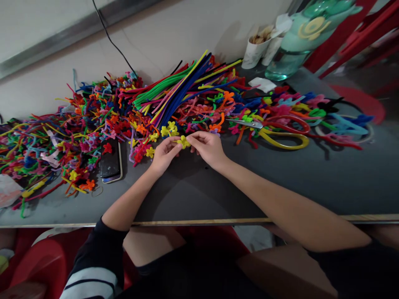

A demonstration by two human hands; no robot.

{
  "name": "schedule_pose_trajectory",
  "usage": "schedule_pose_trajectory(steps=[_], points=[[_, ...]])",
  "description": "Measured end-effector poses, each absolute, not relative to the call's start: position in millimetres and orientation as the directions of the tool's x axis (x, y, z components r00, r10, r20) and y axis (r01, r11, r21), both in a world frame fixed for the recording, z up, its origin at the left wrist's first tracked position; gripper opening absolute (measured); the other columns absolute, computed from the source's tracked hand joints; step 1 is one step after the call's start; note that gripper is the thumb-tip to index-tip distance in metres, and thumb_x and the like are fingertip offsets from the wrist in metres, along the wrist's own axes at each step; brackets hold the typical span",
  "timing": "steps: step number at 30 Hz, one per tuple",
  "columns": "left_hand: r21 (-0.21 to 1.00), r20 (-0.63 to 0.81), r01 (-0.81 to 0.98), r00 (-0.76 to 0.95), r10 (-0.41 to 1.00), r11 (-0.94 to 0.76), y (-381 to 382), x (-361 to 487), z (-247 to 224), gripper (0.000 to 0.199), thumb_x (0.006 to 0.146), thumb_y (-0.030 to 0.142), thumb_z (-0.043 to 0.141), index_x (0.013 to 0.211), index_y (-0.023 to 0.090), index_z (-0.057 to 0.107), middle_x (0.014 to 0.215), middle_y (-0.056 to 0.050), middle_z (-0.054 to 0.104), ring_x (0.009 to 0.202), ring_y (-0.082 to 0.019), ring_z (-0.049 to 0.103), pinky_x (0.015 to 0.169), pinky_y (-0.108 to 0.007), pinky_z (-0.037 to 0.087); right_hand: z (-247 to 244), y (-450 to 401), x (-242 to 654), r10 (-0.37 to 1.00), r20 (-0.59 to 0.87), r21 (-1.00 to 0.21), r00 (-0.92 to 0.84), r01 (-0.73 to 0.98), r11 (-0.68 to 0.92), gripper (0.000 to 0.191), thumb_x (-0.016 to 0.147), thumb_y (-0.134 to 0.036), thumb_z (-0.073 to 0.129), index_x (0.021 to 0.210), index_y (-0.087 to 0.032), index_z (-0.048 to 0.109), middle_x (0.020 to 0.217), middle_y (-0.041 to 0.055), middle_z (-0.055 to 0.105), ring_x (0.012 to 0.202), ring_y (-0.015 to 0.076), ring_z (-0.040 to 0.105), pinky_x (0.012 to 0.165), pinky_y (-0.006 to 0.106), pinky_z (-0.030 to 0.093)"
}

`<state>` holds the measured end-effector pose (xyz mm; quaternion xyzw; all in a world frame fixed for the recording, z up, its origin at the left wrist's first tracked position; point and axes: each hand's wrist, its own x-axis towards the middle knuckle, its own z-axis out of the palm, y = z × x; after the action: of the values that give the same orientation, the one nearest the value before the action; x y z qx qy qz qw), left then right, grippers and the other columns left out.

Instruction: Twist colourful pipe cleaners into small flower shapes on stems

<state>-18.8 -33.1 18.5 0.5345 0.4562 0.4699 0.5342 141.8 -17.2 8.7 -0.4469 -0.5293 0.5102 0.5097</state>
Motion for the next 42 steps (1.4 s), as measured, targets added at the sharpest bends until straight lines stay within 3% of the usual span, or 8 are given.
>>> schedule_pose_trajectory(steps=[6, 9, 11, 15, 20, 31, 37, 42], points=[[0.995, -0.047, -0.084, 0.129, 0.990, 0.058, -31.3, -17.8, 14.6, 0.036, 0.073, 0.041, 0.073, 0.100, 0.019, 0.062, 0.069, 0.001, 0.063, 0.058, -0.010, 0.058, 0.050, -0.021, 0.038, 9.7, -15.2, 144.3, 0.992, 0.050, -0.993, -0.116, -0.113, 0.037, 0.050, 0.076, -0.069, 0.056, 0.075, -0.020, 0.066, 0.067, 0.0038, 0.064, 0.051, 0.0121, 0.057, 0.039, 0.023, 0.036], [0.950, -0.164, -0.251, 0.115, 0.980, 0.188, -29.2, -21.1, 21.7, 0.035, 0.081, 0.050, 0.061, 0.096, 0.019, 0.062, 0.078, -0.003, 0.066, 0.068, -0.014, 0.064, 0.057, -0.024, 0.045, 8.5, -10.4, 147.8, 0.995, 0.032, -0.991, -0.097, -0.135, 0.019, 0.053, 0.077, -0.070, 0.054, 0.077, -0.019, 0.065, 0.068, 0.0045, 0.063, 0.051, 0.0109, 0.056, 0.039, 0.022, 0.035], [0.920, -0.202, -0.319, 0.118, 0.972, 0.229, -29.1, -24.4, 29.6, 0.045, 0.086, 0.059, 0.047, 0.095, 0.018, 0.063, 0.085, -0.007, 0.067, 0.078, -0.018, 0.066, 0.064, -0.028, 0.049, 7.1, -7.2, 149.7, 0.997, 0.021, -0.989, -0.075, -0.145, 0.010, 0.053, 0.076, -0.070, 0.055, 0.075, -0.018, 0.064, 0.067, 0.0044, 0.062, 0.049, 0.0100, 0.055, 0.038, 0.021, 0.034], [0.940, -0.124, -0.304, 0.121, 0.985, 0.156, -32.9, -30.7, 44.5, 0.063, 0.087, 0.070, 0.031, 0.102, 0.020, 0.065, 0.098, -0.011, 0.067, 0.094, -0.022, 0.065, 0.069, -0.032, 0.051, 5.2, -4.9, 150.4, 0.998, 0.025, -0.992, -0.065, -0.126, 0.016, 0.047, 0.076, -0.065, 0.057, 0.074, -0.018, 0.063, 0.066, 0.0037, 0.061, 0.048, 0.0094, 0.054, 0.038, 0.021, 0.034], [0.958, -0.049, -0.278, 0.103, 0.993, 0.076, -38.8, -33.6, 52.1, 0.072, 0.086, 0.074, 0.020, 0.107, 0.021, 0.064, 0.118, -0.013, 0.063, 0.096, -0.023, 0.064, 0.068, -0.032, 0.052, 4.2, -6.7, 148.6, 0.997, 0.049, -0.993, -0.067, -0.110, 0.042, 0.041, 0.078, -0.058, 0.058, 0.078, -0.017, 0.065, 0.065, 0.0029, 0.061, 0.048, 0.0086, 0.053, 0.038, 0.021, 0.034], [0.944, -0.020, -0.325, 0.134, 0.991, 0.063, -42.8, -32.0, 59.4, 0.071, 0.084, 0.076, 0.026, 0.115, 0.024, 0.061, 0.121, -0.013, 0.062, 0.092, -0.023, 0.064, 0.070, -0.034, 0.050, 4.7, -6.1, 150.3, 0.996, 0.089, -0.994, -0.030, -0.067, 0.087, 0.038, 0.082, -0.054, 0.058, 0.076, -0.017, 0.066, 0.063, 0.0028, 0.062, 0.047, 0.0085, 0.054, 0.039, 0.021, 0.035], [0.851, -0.054, -0.497, 0.238, 0.970, 0.170, -40.7, -38.1, 61.7, 0.080, 0.081, 0.078, 0.022, 0.136, 0.024, 0.046, 0.137, -0.012, 0.054, 0.081, -0.018, 0.064, 0.076, -0.033, 0.048, 9.0, -2.2, 155.7, 0.988, 0.119, -0.986, 0.102, -0.108, 0.130, 0.034, 0.081, -0.050, 0.060, 0.072, -0.018, 0.067, 0.059, 0.0004, 0.061, 0.045, 0.0072, 0.053, 0.038, 0.019, 0.034], [0.872, -0.008, -0.468, 0.282, 0.959, 0.145, -39.1, -36.4, 55.5, 0.078, 0.084, 0.071, 0.026, 0.145, 0.022, 0.032, 0.139, -0.013, 0.052, 0.083, -0.019, 0.065, 0.075, -0.034, 0.048, 9.6, -0.3, 158.1, 0.979, 0.135, -0.979, 0.154, -0.133, 0.156, 0.027, 0.080, -0.043, 0.061, 0.070, -0.019, 0.067, 0.057, -0.0009, 0.059, 0.043, 0.0068, 0.052, 0.037, 0.019, 0.033]])
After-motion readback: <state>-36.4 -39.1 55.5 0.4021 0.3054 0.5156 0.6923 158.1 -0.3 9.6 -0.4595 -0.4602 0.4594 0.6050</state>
